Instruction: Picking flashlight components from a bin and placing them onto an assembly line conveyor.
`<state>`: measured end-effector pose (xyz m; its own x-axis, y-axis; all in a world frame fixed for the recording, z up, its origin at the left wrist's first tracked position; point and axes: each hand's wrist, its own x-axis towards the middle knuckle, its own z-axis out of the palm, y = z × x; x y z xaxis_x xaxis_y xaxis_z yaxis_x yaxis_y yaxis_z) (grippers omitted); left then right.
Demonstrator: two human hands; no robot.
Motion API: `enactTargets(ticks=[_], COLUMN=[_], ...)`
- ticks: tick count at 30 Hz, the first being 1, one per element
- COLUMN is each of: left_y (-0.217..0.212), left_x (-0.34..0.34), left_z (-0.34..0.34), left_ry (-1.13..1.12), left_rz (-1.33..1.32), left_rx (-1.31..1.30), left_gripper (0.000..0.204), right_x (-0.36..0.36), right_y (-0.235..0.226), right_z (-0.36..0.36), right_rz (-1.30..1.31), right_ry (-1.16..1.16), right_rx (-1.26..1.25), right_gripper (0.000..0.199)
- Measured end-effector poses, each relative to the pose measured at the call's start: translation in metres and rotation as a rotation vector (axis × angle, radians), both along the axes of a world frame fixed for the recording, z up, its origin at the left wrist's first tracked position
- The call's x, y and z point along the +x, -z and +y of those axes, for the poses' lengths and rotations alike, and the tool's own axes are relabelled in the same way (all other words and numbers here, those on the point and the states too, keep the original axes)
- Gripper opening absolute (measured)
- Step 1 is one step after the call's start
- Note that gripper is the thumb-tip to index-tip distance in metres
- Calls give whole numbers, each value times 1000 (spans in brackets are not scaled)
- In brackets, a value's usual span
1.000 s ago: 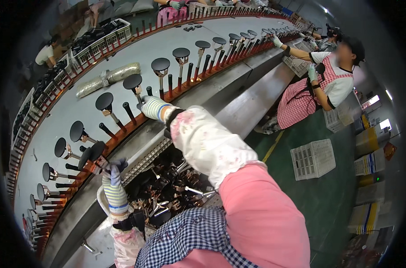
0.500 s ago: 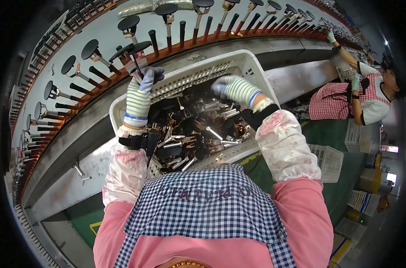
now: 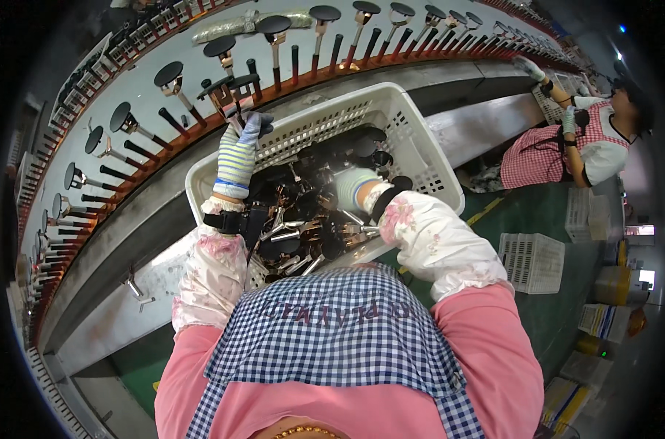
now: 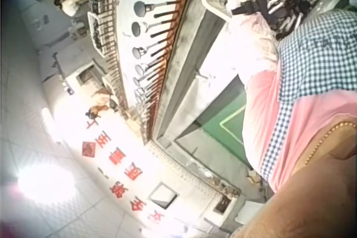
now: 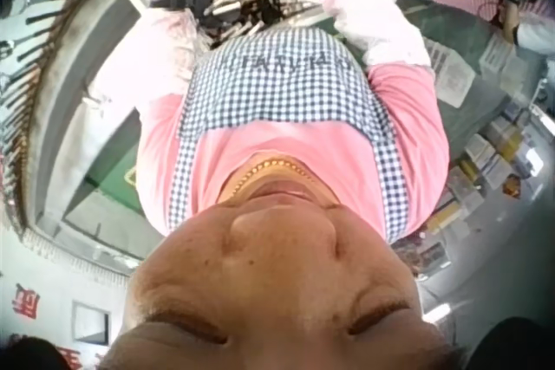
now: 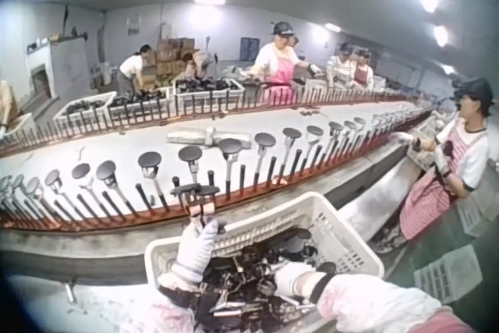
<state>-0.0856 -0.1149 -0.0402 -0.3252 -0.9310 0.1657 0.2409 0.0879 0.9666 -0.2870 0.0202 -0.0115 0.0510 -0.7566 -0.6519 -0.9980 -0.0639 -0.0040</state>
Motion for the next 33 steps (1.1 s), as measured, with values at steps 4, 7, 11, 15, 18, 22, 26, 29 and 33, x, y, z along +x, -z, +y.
enactTargets(ticks=[4,7,11,15,18,22,26,29,33], left_y=[-2,-3,-2,9,9,0,0,-9,23], left_x=[-3,-1,-2,3,-1,0,10,-8,-23], left_z=[0,0,1,-2,2,5,5,22,15], left_ry=[17,34,31,30,4,31,23,30,57], left_rz=[47,42,70,46,113,146,5,231,25], left_rx=[39,6,18,-35,-13,20,0,-10,6], left_gripper=[35,34,35,35,36,35,37,43,44], right_x=[-1,0,-5,-4,4,-17,-27,-32,-61], right_y=[50,66,77,66,23,21,-8,-39,-15], right_z=[16,20,14,14,14,12,24,36,54], right_rz=[113,126,106,61,37,-58,-289,-508,-728], right_ry=[-53,-151,-142,-32,-16,130,53,168,449], right_rx=[131,180,185,196,173,249,101,53,-8], right_gripper=[52,49,53,59,63,60,56,51,33])
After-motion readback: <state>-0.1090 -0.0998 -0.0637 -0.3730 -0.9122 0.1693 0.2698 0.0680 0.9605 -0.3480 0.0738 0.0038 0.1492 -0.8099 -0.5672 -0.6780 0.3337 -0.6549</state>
